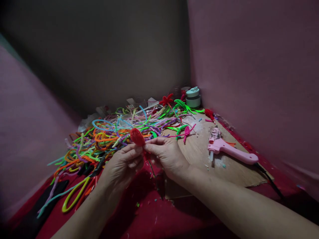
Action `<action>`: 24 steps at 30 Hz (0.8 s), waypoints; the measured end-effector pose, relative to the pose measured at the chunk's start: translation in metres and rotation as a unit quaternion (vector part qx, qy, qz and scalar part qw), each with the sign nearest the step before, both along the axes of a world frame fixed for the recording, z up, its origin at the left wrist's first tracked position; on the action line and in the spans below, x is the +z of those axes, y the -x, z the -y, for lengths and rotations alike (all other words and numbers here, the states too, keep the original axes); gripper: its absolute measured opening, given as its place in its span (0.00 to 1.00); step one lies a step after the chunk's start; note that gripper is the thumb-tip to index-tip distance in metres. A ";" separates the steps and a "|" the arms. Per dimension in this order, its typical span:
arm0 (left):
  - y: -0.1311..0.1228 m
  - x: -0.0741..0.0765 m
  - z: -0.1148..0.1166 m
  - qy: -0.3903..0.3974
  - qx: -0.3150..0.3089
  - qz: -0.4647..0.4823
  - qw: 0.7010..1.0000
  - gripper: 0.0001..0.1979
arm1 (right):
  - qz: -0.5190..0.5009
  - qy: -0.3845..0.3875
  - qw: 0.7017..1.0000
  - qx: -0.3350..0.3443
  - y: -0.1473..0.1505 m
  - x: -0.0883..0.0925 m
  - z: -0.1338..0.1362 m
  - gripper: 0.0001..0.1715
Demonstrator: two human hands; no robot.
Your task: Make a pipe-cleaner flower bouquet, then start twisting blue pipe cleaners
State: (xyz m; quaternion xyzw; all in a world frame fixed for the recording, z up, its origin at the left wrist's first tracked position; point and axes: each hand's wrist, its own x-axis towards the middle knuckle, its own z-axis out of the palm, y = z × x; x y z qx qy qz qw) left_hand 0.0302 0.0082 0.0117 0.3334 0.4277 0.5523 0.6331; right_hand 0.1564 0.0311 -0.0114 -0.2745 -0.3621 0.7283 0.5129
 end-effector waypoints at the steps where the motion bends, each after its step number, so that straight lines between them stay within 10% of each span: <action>1: 0.000 -0.001 0.000 -0.002 0.008 -0.002 1.000 0.10 | 0.003 -0.012 1.000 -0.008 0.001 -0.001 0.001 0.06; 13: 0.001 -0.007 -0.002 -0.026 0.048 0.003 0.999 0.07 | 0.167 -0.212 0.957 -0.102 0.002 0.005 0.018 0.13; 24: -0.004 0.004 0.004 -0.015 0.020 -0.011 1.000 0.08 | 0.139 -0.166 0.970 -0.108 0.002 0.007 0.017 0.03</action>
